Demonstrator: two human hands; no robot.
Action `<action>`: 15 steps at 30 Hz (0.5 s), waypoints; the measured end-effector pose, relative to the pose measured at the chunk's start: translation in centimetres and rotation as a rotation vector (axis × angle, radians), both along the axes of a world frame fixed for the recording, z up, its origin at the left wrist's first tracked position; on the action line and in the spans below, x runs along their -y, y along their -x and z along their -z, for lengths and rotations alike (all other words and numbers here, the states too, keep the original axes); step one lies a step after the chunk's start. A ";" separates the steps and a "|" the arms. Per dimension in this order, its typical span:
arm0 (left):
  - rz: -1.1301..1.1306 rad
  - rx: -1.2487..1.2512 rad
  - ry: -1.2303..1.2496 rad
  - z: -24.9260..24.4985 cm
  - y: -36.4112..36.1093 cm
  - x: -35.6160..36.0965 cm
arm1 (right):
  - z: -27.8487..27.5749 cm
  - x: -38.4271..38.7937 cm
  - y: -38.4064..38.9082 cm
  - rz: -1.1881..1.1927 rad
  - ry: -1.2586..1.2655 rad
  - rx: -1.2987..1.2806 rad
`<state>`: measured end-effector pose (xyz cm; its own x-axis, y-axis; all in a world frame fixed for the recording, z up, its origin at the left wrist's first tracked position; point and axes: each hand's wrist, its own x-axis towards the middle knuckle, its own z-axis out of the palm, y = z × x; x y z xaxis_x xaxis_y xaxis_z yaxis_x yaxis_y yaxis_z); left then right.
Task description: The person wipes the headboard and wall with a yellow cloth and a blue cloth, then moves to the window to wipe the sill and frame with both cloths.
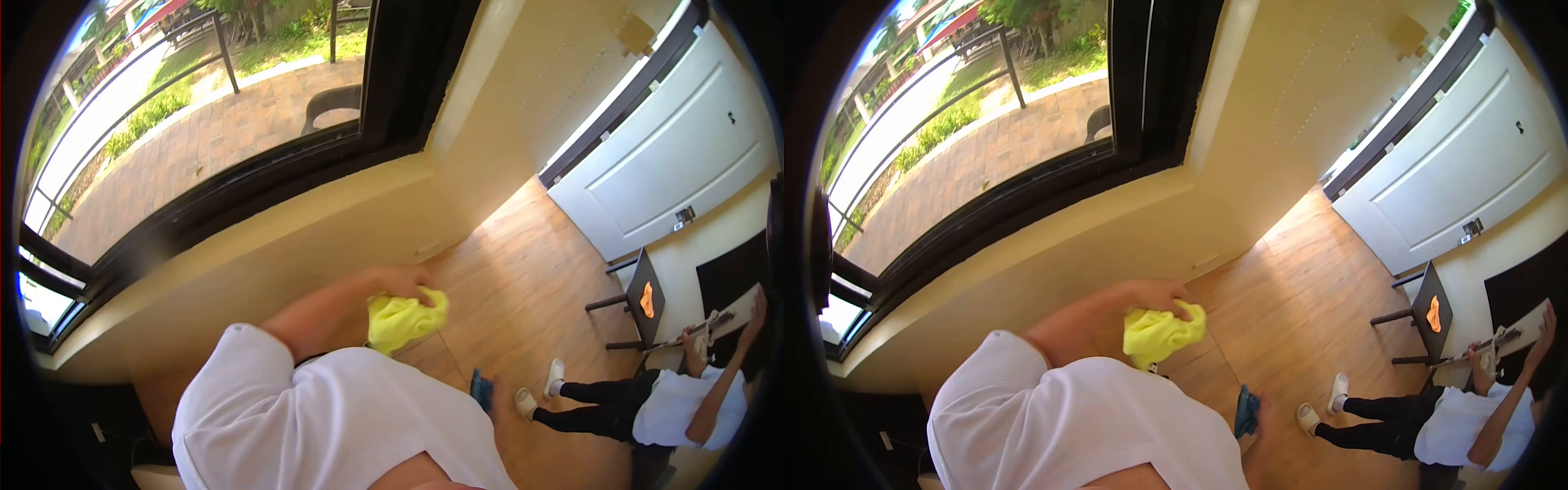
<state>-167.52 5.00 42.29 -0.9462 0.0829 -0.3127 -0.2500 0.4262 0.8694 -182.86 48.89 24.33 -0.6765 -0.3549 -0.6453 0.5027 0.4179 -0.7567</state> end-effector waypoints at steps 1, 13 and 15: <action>-0.118 0.039 0.178 2.0 -1.5 0.0 | 1.8 -0.4 0.8 0.071 0.169 0.130; -0.823 0.465 0.052 3.0 -28.6 0.9 | -37.2 27.8 3.8 -0.449 0.312 -1.328; -0.931 0.499 0.041 3.5 -32.1 -1.1 | -46.8 31.5 3.1 -0.349 0.534 -1.812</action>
